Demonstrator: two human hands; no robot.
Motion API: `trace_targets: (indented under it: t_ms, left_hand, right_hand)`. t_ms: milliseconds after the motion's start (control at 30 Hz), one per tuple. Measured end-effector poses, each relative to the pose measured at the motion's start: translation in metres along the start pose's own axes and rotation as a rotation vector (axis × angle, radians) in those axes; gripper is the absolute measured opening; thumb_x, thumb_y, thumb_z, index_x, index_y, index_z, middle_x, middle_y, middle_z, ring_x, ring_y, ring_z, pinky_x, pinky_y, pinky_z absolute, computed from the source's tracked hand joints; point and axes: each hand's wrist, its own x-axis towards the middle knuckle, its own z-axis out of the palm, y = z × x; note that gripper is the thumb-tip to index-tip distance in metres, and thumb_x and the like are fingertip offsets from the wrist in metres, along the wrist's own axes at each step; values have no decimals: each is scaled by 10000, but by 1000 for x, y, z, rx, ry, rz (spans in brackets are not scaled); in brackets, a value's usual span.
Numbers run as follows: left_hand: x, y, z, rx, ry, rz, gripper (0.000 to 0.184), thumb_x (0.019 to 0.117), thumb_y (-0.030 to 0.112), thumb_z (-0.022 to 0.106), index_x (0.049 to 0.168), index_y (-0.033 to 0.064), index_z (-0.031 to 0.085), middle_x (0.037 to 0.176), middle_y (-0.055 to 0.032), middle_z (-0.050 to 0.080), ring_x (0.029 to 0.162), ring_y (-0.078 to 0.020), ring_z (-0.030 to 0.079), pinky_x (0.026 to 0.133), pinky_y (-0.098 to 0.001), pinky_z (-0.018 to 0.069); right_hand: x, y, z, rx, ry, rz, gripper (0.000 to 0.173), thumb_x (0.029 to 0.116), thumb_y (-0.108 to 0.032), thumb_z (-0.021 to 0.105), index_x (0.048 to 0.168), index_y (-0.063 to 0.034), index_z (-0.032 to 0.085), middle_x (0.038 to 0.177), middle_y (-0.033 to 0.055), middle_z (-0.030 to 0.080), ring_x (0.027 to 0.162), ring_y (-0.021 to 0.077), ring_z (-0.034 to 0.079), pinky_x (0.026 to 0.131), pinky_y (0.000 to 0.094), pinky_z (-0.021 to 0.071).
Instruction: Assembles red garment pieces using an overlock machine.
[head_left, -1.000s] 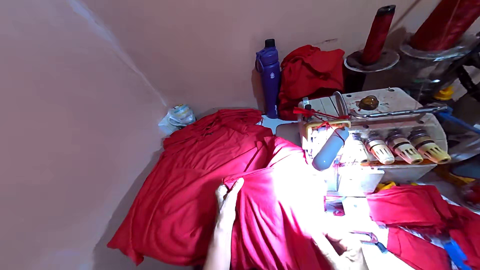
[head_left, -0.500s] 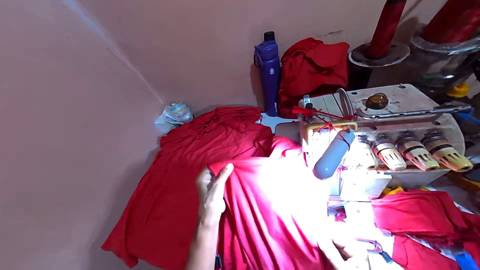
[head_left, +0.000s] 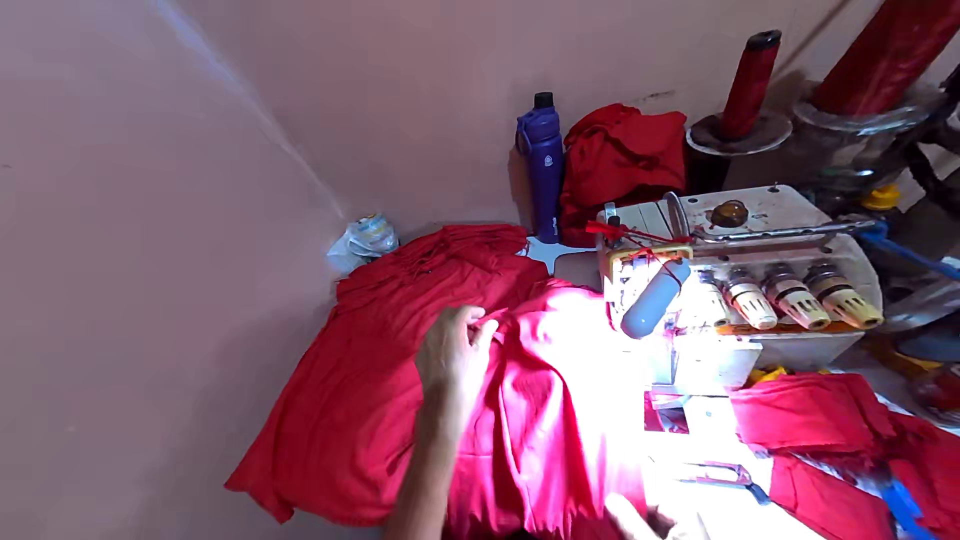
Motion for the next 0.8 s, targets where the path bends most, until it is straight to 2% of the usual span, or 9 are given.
trace_targets:
  t_ms: [67,100,167,233,300,467,567,667,800]
  left_hand:
    - [-43,15,16,-143,182,208,213,928,217,690,974,21,761,928,-144,729,847,-265,716,762,-445,586]
    - [-65,25,23,-254,139,262,199,896,213,698,920,27,766,879,-120,720,789,-222,705,709,-401,585]
    - [-103,40,35,-393,-151,282,274,893,318,712,911,49,758,868,-91,708,776,-188,689,702,-379,579]
    - [-129,46,44,-459,-427,238,407,887,427,727,901,20,720,837,-105,667,774,-214,648,707,-395,529]
    - [-149,36,56,-583,-510,243,387,864,353,753,809,-17,655,755,-97,592,704,-184,570,649,-347,461]
    - [-180,12,50,-932,-626,204,267,879,188,726,830,-65,659,790,-37,596,752,-7,554,702,-169,460]
    - [-203,-9,46,-1095,-548,304,240,904,159,733,832,-53,648,857,-54,631,858,-24,592,797,-182,488]
    - [-232,-21,32,-1203,-473,197,155,914,125,716,935,-23,671,920,4,681,902,-1,642,846,-217,547]
    - [-259,-33,21,-1214,-340,-56,111,883,-7,684,961,48,629,868,82,675,813,11,650,774,-223,565]
  right_hand:
    - [-18,0,10,-172,3,-48,277,943,-148,641,810,86,710,773,119,698,717,46,642,726,219,536]
    - [-26,2,14,-262,12,-113,299,935,-158,646,781,88,719,758,165,704,710,117,658,730,269,535]
    - [-37,4,17,-335,-12,-176,308,951,-146,645,774,96,714,774,229,700,750,274,673,776,416,517]
    - [-44,5,20,-389,-37,-161,258,945,-116,652,798,82,729,815,216,732,808,291,736,806,431,583]
    - [-54,12,22,-442,-53,-148,236,918,-92,665,791,101,716,817,241,727,813,338,737,794,465,581]
    - [-68,27,15,-382,-89,-197,153,874,-51,687,892,93,734,878,219,711,805,275,709,770,401,584]
    - [-73,25,5,-334,-114,-188,223,875,-86,703,1020,73,762,1001,205,738,935,235,723,869,358,581]
    - [-78,27,-1,-198,-45,-157,210,908,-113,695,1025,43,771,987,118,747,975,78,689,915,217,541]
    - [-81,28,11,85,214,-31,116,841,60,685,899,-29,732,828,-84,709,724,-47,647,694,149,571]
